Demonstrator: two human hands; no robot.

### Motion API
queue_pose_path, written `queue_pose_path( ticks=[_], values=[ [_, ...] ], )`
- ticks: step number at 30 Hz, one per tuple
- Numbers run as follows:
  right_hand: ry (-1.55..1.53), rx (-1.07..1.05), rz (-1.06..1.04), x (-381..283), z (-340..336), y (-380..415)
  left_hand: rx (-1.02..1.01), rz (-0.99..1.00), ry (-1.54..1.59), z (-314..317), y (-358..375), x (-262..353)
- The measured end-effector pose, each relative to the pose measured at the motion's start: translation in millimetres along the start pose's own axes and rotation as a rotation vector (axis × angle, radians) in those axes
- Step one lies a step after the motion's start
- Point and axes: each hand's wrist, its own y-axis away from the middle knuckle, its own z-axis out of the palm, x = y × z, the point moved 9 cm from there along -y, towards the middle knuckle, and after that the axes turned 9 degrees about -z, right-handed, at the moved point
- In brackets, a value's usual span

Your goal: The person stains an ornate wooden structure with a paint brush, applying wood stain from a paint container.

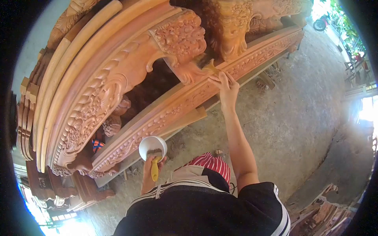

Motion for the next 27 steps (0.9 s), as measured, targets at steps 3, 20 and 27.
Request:
queue_pose_path(
  ticks=[3,20,27],
  values=[
    [0.155,-0.054,0.111,34,-8,0,-0.028,-0.066,0.049,1,4,-12],
    [0.786,-0.627,-0.269,97,58,100,0.039,0.018,0.047,20,26,-13],
    [0.475,0.102,-0.065,90,-69,14,0.074,0.074,0.080,6,28,-14]
  ],
)
